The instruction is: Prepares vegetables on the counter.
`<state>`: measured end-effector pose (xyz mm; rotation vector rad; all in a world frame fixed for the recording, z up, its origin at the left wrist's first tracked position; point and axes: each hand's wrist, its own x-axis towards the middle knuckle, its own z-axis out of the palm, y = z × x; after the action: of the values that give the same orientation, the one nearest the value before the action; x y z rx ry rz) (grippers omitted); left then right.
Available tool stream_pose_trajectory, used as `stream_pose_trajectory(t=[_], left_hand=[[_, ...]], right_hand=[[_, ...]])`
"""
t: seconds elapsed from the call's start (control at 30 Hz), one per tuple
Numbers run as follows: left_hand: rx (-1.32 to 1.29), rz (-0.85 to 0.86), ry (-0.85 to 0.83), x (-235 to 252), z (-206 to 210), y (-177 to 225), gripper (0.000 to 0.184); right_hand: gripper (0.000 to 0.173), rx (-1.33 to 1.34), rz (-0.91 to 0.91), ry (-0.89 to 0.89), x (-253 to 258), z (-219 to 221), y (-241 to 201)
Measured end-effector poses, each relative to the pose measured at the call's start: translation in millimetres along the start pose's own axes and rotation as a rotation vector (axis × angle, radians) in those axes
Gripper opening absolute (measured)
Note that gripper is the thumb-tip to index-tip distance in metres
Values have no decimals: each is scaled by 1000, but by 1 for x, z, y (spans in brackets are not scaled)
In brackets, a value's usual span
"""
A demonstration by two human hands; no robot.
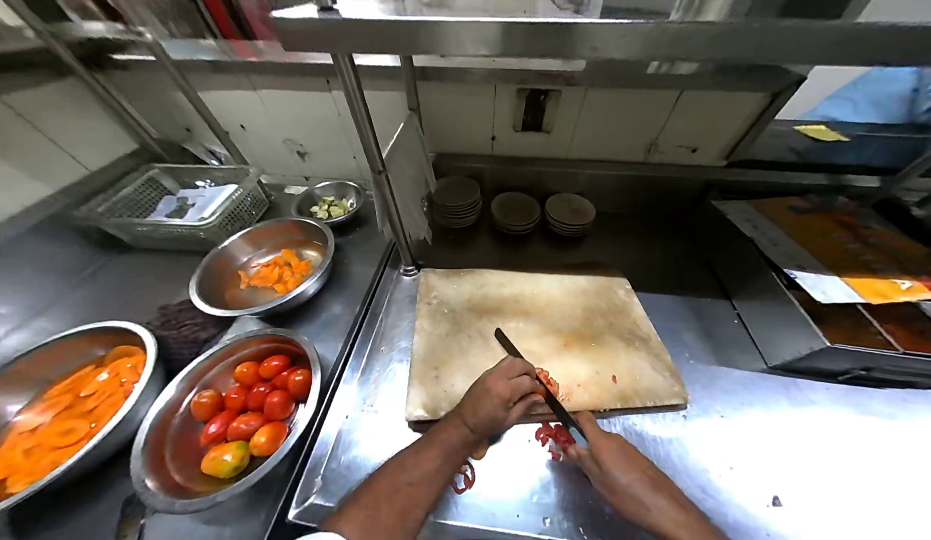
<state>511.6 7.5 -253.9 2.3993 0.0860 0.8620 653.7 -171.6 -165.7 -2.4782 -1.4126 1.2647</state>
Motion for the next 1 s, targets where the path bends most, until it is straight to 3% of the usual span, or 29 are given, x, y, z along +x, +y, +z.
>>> stream_pose_trajectory(t=[0.13,0.23,0.37,0.53,0.63,0.83,1.0], left_hand=[[18,5,25,-1,3,1,17],[26,14,28,0,2,-1,17],[15,8,8,0,1,-3,16],[-6,-3,-25,-1,1,-2,20],[-7,-3,-11,0,0,-1,20],[21,-28,-82,5,4,4,25],[23,-100,-300,29,23,18,35]], right_hand=[[45,-28,19,-16,-55,-14,19],[45,-28,4,-53,-68,-16,24],[45,2,-3,-68,-56,-14,20],[46,12,-9,-5,11,11,-7],[46,51,-26,1,24,12,-9],[45,459,-111,111,-4,10,51],[42,410,66,187,-7,33,70]])
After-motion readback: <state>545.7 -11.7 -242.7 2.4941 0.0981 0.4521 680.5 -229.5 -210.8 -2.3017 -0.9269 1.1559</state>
